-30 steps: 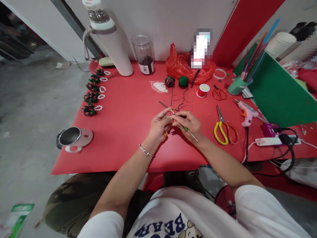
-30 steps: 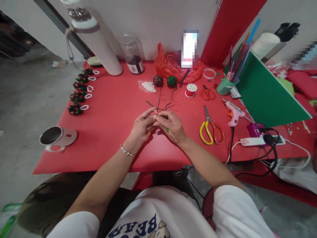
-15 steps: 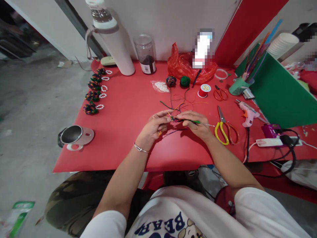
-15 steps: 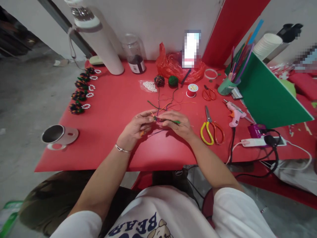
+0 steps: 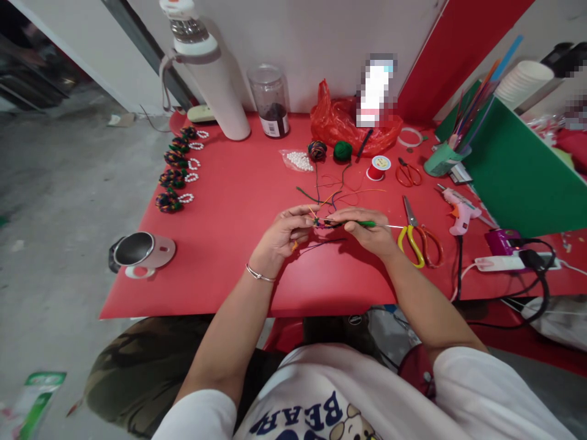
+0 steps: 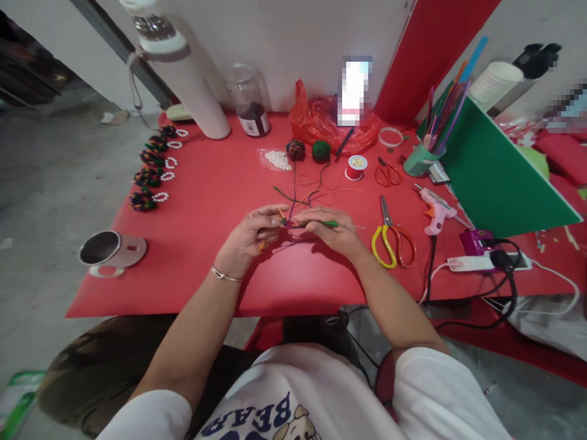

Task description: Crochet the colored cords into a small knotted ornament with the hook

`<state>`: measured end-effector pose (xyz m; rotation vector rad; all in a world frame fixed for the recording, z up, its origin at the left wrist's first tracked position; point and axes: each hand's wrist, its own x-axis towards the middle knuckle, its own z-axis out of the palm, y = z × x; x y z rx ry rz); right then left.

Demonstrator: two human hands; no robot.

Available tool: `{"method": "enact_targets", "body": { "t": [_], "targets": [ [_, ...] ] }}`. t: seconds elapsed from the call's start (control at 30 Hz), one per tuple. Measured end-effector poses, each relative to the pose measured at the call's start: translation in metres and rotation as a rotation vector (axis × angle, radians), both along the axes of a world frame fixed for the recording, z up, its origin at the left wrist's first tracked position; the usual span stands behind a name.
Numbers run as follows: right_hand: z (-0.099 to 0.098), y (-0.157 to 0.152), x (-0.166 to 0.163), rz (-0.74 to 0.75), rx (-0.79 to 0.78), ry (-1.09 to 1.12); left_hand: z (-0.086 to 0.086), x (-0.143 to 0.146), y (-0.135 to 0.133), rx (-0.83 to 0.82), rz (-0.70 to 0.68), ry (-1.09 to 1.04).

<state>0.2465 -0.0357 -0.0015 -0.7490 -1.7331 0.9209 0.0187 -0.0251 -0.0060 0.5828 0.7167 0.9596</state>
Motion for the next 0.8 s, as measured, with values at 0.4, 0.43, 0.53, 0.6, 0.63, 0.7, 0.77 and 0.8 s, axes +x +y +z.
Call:
{"method": "enact_targets", "body": {
  "t": [0.4,0.43,0.53,0.6,0.63,0.7,0.77,0.8],
  "targets": [
    [-0.019,0.000,-0.017,-0.055,-0.072,0.075,0.003,0.023,-0.010,0.113,0.172,0.163],
    [-0.020,-0.001,-0.019,-0.101,0.008,0.023,0.002,0.026,-0.011,0.139,0.215,0.185],
    [-0.022,-0.003,-0.020,-0.190,0.240,-0.103,-0.003,0.032,-0.012,0.175,0.300,0.224],
    [-0.024,-0.004,-0.019,-0.199,0.330,-0.158,-0.005,0.035,-0.012,0.163,0.316,0.222],
    [-0.026,-0.004,-0.019,-0.204,0.360,-0.173,-0.006,0.035,-0.011,0.151,0.320,0.216],
    [-0.027,-0.004,-0.020,-0.222,0.400,-0.187,-0.007,0.036,-0.011,0.122,0.321,0.198],
    [-0.027,-0.005,-0.021,-0.253,0.402,-0.195,-0.006,0.036,-0.012,0.092,0.294,0.168],
    [-0.026,-0.006,-0.021,-0.264,0.386,-0.193,-0.005,0.036,-0.012,0.081,0.270,0.148]
  ]
}}
